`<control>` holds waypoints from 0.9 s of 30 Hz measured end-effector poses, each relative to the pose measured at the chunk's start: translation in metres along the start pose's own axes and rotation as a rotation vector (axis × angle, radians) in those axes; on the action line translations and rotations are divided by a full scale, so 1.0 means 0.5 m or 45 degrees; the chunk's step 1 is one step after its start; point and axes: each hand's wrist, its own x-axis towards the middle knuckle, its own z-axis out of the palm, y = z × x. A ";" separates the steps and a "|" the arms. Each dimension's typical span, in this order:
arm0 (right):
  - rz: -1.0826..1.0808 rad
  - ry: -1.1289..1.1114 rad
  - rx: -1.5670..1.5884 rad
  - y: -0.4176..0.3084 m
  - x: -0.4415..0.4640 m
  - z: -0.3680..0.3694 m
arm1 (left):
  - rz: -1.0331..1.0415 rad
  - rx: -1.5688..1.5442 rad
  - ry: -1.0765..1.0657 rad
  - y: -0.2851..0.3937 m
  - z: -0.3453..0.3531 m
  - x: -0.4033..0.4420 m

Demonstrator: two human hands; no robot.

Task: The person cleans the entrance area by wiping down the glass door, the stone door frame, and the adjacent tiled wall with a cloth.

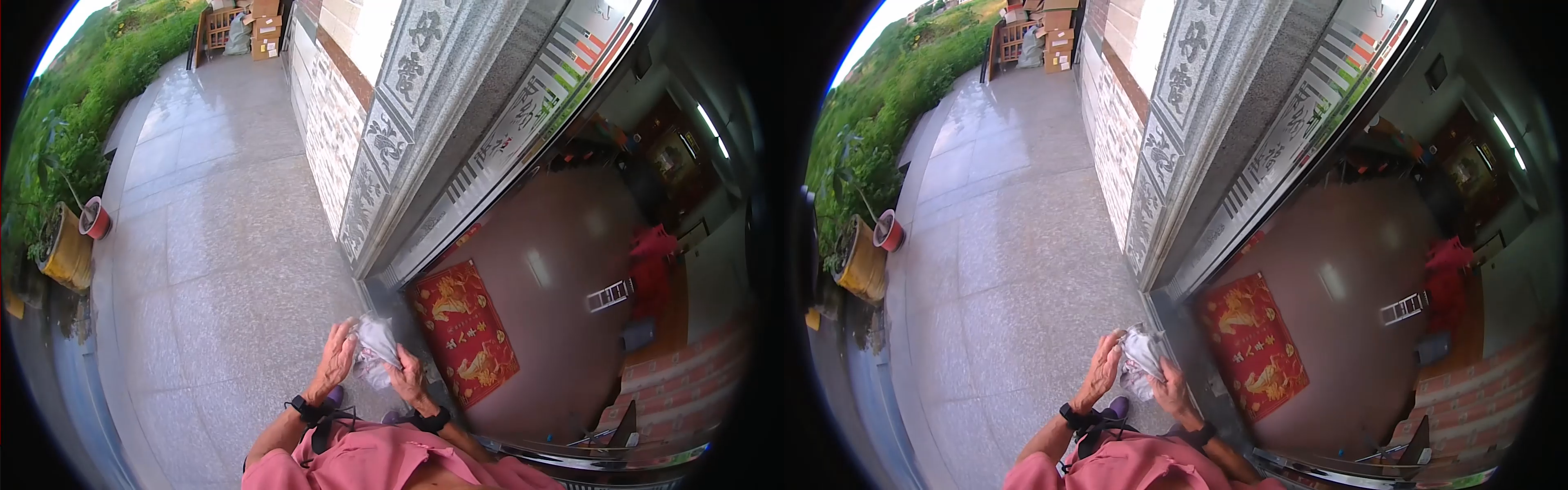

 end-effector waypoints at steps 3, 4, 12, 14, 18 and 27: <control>0.004 -0.057 0.010 -0.019 0.010 0.014 | -0.152 -0.134 -0.074 -0.060 0.005 0.001; 0.034 -0.085 0.033 -0.026 0.013 0.017 | -0.229 -0.208 -0.107 -0.078 0.008 0.000; 0.057 0.074 0.502 -0.121 0.072 0.018 | -0.090 -0.073 -0.141 -0.211 -0.011 -0.014; 0.121 0.106 0.538 -0.116 0.089 0.021 | -0.261 -0.161 -0.120 -0.163 -0.019 0.001; 0.139 0.191 0.373 -0.060 0.132 0.035 | -0.236 -0.278 -0.234 -0.120 -0.010 0.056; -0.067 -0.448 0.084 -0.017 0.254 0.005 | -0.648 -1.500 -0.120 -0.068 0.011 0.192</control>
